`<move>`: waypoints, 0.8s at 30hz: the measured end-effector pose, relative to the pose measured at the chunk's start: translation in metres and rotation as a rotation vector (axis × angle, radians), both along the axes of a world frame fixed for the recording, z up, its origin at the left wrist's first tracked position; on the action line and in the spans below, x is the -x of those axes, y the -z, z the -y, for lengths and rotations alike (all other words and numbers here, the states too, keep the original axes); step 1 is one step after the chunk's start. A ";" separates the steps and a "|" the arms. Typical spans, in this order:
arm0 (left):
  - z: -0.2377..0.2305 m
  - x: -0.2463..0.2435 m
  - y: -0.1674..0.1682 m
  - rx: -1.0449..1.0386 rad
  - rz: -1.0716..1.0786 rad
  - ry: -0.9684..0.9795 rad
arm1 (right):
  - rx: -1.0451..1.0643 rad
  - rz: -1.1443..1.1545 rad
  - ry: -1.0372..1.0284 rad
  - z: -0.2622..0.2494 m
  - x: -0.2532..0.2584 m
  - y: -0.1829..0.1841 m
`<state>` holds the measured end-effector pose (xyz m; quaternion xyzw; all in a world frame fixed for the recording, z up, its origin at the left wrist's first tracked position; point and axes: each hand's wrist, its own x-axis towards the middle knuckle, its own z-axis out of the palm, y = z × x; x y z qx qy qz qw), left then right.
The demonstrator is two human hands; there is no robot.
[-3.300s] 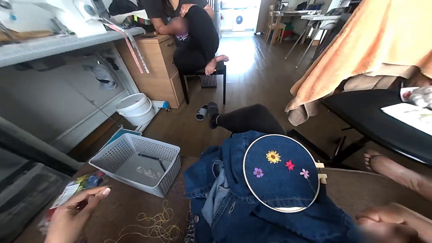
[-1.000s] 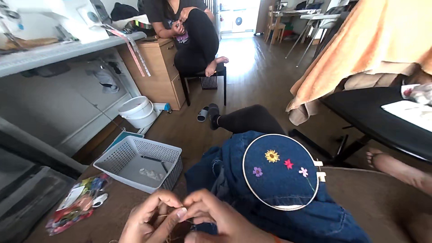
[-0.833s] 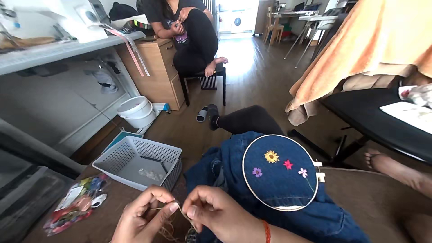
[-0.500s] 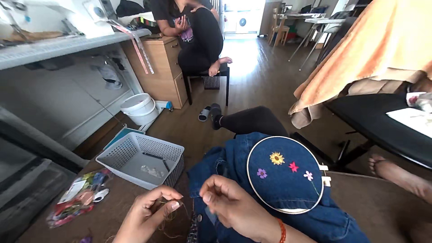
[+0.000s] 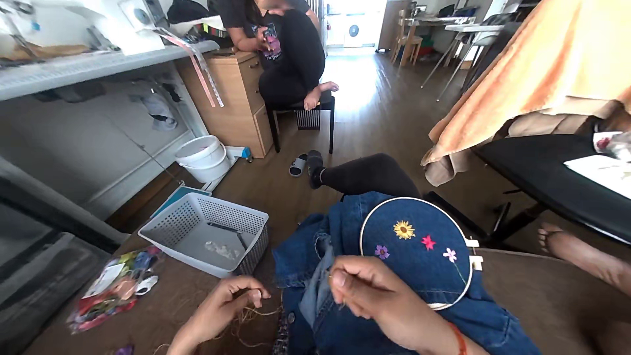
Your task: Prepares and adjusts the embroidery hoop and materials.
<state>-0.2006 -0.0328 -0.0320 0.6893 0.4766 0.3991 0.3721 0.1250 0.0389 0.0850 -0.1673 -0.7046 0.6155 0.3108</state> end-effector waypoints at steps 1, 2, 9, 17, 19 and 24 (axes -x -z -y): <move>0.000 0.003 0.003 0.070 -0.027 0.019 | 0.005 -0.009 0.003 -0.001 -0.006 -0.001; 0.002 0.005 0.003 0.151 -0.076 0.035 | 0.010 -0.015 0.000 -0.001 -0.011 -0.001; 0.016 -0.026 -0.042 -0.043 -0.169 -0.049 | -0.056 -0.032 -0.050 0.000 -0.025 -0.003; 0.014 -0.130 -0.091 -0.312 0.197 0.057 | -0.291 0.084 -0.010 0.017 -0.019 -0.012; 0.017 -0.127 -0.097 -0.292 0.183 0.035 | -0.347 0.128 0.025 0.022 -0.026 -0.017; 0.045 -0.067 -0.131 -0.251 0.006 -0.021 | -0.420 0.209 0.040 0.037 -0.050 -0.022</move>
